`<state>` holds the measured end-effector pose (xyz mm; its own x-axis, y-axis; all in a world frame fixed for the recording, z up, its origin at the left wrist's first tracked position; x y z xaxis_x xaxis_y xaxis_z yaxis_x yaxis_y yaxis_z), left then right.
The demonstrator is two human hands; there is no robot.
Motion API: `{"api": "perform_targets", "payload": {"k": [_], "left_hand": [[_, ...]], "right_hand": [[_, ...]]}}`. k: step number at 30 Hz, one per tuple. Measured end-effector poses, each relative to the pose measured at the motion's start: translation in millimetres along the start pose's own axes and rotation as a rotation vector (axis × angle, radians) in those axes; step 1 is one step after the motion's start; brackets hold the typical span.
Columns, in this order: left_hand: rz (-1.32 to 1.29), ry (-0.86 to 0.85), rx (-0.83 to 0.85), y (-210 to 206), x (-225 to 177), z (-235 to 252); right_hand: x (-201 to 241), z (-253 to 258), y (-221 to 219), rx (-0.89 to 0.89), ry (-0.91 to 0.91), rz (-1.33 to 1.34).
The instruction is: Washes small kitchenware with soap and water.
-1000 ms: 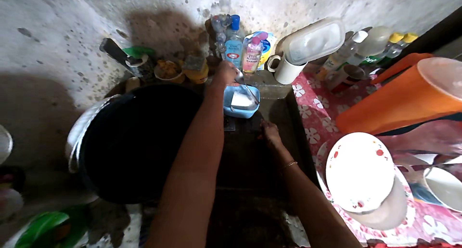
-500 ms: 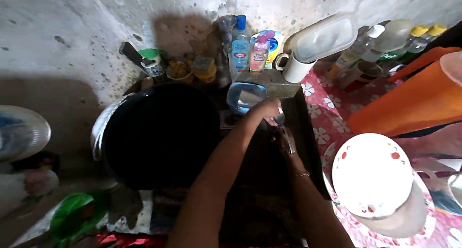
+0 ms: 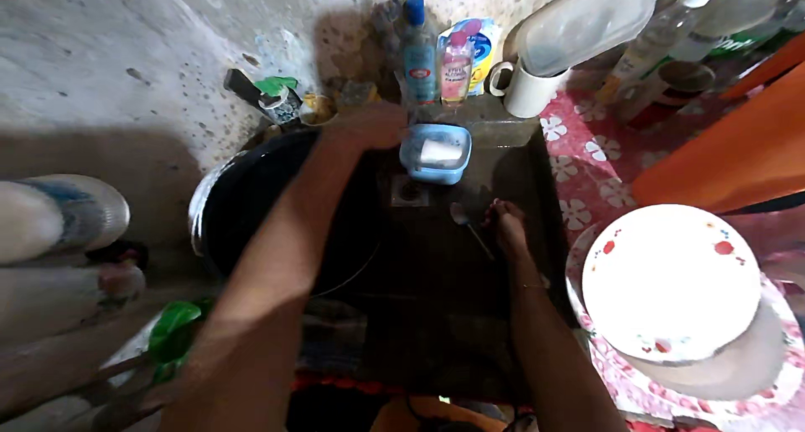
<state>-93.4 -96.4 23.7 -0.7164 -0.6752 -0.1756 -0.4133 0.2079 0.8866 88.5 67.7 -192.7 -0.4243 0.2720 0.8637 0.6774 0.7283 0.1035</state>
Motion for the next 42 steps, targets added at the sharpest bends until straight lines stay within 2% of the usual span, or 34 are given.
{"api": "perform_targets", "payload": {"k": [2, 4, 8, 10, 13, 17, 20, 24, 28, 31, 35, 37, 40, 42], "left_hand": [[0.050, 0.053, 0.054, -5, 45, -8], [-0.063, -0.004, -0.065, -17, 62, -25], [-0.163, -0.277, -0.333, -39, 63, -51], [-0.170, -0.317, -0.377, -46, 59, -61], [-0.180, -0.318, -0.344, -57, 42, -80], [-0.192, -0.157, -0.250, -80, 12, -109], [-0.209, 0.006, -0.302, -100, -2, -128], [-0.239, 0.153, -0.323, -119, -7, -158], [-0.223, 0.201, -0.331, -126, -1, -187], [-0.161, 0.150, -0.410, -129, -5, -196], [-0.061, -0.161, -0.729, -141, -39, -193], [-0.078, -0.268, -0.824, -147, -66, -184], [-0.157, -0.348, -0.834, -147, -96, -154], [-0.336, -0.324, -0.820, -135, -97, -122]], "right_hand": [[0, 1, 0, -0.002, -0.003, -0.011], [-2, 4, 0, -0.007, -0.007, 0.011], [-5, 10, 0, -0.020, -0.008, 0.008], [-4, 10, -1, -0.011, 0.000, -0.016], [-4, 12, 0, -0.011, 0.011, -0.022], [-6, 14, 1, 0.004, 0.027, -0.041], [-5, 11, 1, 0.006, 0.031, -0.037], [-10, 14, 4, 0.014, 0.053, -0.015], [-12, 15, 3, 0.021, 0.075, 0.014], [-10, 16, 3, 0.024, 0.083, -0.021], [-6, 10, 3, -0.025, 0.022, -0.068], [-5, 7, 1, -0.008, 0.048, -0.164], [-3, 6, -2, -0.006, 0.105, -0.246], [-3, 7, -5, -0.010, 0.114, -0.241]]}}
Point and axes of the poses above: each hand's wrist, its own z-axis towards the middle knuckle, its own y-axis out of the back of the hand, x = y × z, the point moved 5 cm from there along z, towards the middle knuckle, and after that the axes turned 10 degrees about -z, right-handed, at the moved point
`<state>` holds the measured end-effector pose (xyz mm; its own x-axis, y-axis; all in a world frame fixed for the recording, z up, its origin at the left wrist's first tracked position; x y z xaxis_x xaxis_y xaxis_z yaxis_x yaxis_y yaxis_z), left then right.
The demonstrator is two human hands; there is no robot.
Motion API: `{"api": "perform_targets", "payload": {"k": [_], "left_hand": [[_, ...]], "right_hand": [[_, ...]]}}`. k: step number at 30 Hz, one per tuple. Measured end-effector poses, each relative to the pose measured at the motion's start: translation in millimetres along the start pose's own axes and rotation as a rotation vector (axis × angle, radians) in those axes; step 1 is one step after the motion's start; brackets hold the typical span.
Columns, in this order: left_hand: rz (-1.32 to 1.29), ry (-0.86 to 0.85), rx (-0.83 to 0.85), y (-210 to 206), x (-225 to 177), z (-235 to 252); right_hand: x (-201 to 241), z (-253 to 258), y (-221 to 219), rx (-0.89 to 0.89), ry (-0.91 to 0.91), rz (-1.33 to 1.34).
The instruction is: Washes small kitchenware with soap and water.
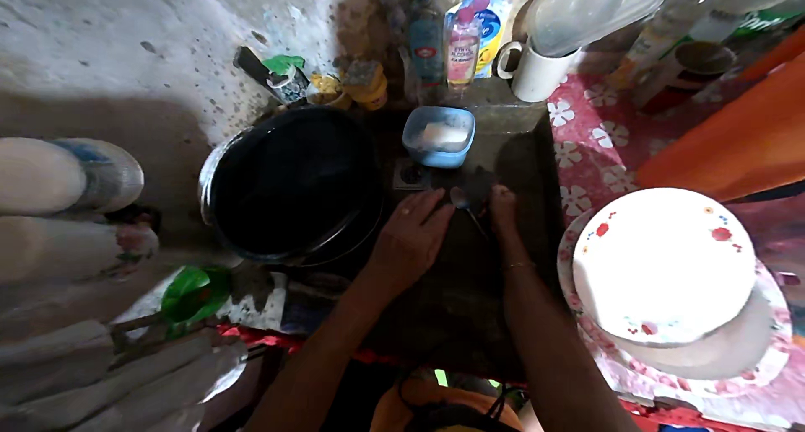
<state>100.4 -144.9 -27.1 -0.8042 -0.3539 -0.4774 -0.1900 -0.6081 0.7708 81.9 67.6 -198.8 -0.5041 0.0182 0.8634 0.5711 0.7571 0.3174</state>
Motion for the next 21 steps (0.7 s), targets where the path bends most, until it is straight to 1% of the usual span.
{"api": "perform_targets", "payload": {"k": [1, 3, 6, 7, 9, 12, 13, 14, 15, 16, 18, 21], "left_hand": [[-0.084, 0.079, -0.014, -7, 12, 19], [-0.231, 0.285, -0.032, -21, 49, 63], [-0.297, 0.634, 0.007, -47, 120, 124], [-0.304, 0.748, 0.027, -57, 140, 137], [-0.336, 0.911, 0.064, -73, 167, 152], [-0.551, 1.110, 0.065, -95, 190, 158], [-0.579, 1.132, 0.073, -96, 191, 159], [-0.563, 1.111, 0.084, -96, 191, 160], [-0.507, 1.041, 0.107, -94, 187, 162], [-0.397, 0.938, 0.150, -90, 178, 164], [-0.194, 0.771, 0.215, -82, 153, 168], [-0.053, 0.679, 0.237, -65, 118, 168]], "right_hand": [[1, -1, 0, 0.002, 0.006, -0.003], [2, 0, 0, 0.030, 0.044, -0.029], [5, 0, 1, 0.079, 0.079, -0.063], [7, -3, 2, 0.084, 0.076, -0.063], [9, -3, 1, 0.097, 0.095, -0.071], [6, 0, -2, 0.102, 0.070, -0.117], [7, 0, -2, 0.094, 0.060, -0.124], [8, -2, -3, 0.092, 0.050, -0.119], [9, -3, -3, 0.090, 0.041, -0.113], [8, -4, -2, 0.085, 0.037, -0.114], [8, -6, -1, 0.072, 0.031, -0.104], [10, -7, -2, 0.037, 0.014, -0.078]]}}
Point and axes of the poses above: each hand's wrist, its own z-axis towards the middle knuckle, its own y-axis out of the back of the hand, x = y × z, the point moved 5 cm from there along z, towards the middle knuckle, and after that the axes turned 10 degrees about -z, right-handed, at the moved point
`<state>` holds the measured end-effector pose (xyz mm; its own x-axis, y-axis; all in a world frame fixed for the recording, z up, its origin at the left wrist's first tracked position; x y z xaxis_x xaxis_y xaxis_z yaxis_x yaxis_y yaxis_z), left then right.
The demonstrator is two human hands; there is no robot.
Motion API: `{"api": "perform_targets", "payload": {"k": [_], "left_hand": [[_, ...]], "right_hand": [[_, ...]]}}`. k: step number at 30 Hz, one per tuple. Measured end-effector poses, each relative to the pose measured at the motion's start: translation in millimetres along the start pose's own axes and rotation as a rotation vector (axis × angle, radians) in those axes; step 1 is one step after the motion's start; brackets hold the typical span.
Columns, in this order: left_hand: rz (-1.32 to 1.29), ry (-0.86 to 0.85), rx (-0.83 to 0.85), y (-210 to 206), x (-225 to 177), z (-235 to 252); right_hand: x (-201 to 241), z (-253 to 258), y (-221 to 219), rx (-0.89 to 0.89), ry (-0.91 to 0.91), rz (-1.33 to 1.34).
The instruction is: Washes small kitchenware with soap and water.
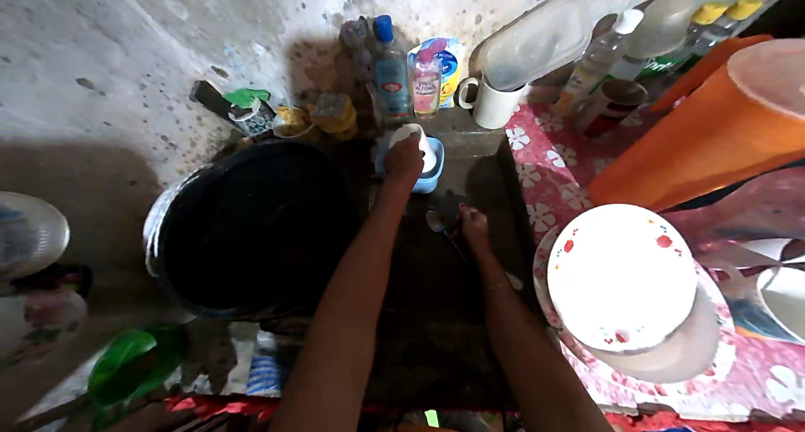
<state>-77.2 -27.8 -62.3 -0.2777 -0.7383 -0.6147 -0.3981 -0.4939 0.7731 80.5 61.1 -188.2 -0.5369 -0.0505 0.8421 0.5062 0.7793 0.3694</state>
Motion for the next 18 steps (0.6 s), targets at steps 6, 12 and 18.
{"api": "perform_targets", "payload": {"k": [6, 12, 18], "left_hand": [[0.186, -0.411, 0.157, 22, -41, -50], [0.490, -0.472, 0.607, -21, -62, -95], [0.477, -0.403, 0.609, -38, -56, -100]], "right_hand": [[2, -1, 2, 0.022, 0.097, -0.024], [0, -2, -5, -0.049, 0.200, 0.094], [1, -8, 0, 0.021, 0.179, 0.248]]}}
Point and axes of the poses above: each hand's wrist, its own z-axis towards the middle knuckle, its own y-axis out of the back of the hand, x = y × z, the point moved 5 cm from there along z, towards the middle knuckle, and after that the axes turned 10 degrees about -z, right-handed, at the moved point
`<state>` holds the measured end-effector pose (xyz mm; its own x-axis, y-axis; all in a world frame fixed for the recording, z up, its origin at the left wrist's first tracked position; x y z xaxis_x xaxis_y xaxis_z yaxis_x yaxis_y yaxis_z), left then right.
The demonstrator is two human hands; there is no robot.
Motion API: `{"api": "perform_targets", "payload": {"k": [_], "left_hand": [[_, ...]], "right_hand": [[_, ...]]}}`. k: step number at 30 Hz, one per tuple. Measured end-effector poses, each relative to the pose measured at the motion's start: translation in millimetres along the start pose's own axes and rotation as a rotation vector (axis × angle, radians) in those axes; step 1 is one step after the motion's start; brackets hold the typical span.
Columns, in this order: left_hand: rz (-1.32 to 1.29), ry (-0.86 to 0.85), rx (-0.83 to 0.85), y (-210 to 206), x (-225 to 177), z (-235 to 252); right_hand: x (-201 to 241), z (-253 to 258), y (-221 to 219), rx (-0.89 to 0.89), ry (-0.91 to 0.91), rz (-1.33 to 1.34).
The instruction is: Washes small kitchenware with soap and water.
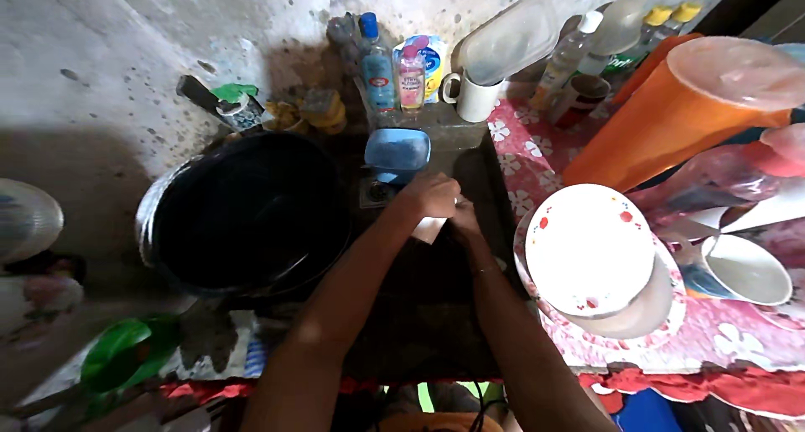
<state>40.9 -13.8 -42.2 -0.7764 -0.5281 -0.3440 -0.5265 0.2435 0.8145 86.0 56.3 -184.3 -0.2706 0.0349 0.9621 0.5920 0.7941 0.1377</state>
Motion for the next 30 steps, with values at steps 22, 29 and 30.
{"api": "perform_targets", "payload": {"k": [22, 29, 30], "left_hand": [[-0.537, 0.525, -0.051, -124, 106, -150], [-0.660, 0.617, -0.061, -119, 110, -163], [-0.657, 0.623, -0.049, -120, 111, -164]], "right_hand": [[169, -107, -68, 0.372, 0.682, -1.007], [138, -71, -40, 0.182, 0.399, -1.008], [126, -69, -33, 0.193, 0.350, -0.989]]}}
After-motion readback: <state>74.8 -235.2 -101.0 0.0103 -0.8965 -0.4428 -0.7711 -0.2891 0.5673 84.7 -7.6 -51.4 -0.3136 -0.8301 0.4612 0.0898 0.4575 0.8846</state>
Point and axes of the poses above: each hand's wrist, its own z-axis towards the middle knuckle, its own y-axis out of the back of the hand, x = y × z, the point moved 5 cm from there along z, towards the middle knuckle, and after that the axes turned 10 degrees about -z, right-handed, at the moved point
